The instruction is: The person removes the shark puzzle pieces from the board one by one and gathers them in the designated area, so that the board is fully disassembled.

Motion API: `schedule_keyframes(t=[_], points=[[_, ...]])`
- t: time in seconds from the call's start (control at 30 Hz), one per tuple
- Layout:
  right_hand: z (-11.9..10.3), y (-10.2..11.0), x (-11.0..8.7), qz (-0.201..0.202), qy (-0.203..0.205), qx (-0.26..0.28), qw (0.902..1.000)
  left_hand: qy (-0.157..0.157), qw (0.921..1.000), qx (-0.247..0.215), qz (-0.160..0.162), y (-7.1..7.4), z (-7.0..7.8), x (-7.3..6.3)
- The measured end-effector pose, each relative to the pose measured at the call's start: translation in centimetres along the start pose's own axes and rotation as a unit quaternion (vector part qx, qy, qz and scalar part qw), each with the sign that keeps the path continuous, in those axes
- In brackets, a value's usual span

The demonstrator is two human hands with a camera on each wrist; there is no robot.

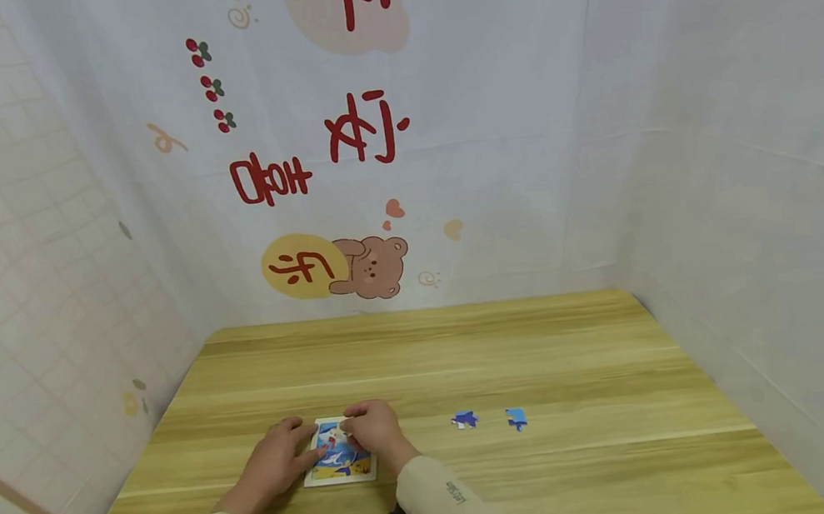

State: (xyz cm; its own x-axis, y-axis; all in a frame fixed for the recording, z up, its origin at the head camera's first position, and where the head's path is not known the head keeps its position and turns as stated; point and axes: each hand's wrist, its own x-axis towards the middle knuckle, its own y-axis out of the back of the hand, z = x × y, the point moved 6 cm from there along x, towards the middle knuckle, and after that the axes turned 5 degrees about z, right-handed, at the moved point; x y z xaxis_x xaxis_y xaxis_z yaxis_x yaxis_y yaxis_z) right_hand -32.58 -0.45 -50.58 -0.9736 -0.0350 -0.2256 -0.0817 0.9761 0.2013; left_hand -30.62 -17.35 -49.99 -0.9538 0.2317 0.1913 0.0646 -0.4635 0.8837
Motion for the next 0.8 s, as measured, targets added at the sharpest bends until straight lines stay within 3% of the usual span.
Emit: schedule_keyframes(t=[0.4, 0.8], points=[[0.3, -1.7, -0.3, -0.025, 0.009, -0.035, 0.9990, -0.003, 0.9999, 0.012, -0.007, 0.1, -0.1, 0.1], [-0.4, -2.0, -0.3, -0.062, 0.020, -0.081, 0.9946, -0.014, 0.9998, 0.002, 0.013, 0.1, 0.1, -0.1]])
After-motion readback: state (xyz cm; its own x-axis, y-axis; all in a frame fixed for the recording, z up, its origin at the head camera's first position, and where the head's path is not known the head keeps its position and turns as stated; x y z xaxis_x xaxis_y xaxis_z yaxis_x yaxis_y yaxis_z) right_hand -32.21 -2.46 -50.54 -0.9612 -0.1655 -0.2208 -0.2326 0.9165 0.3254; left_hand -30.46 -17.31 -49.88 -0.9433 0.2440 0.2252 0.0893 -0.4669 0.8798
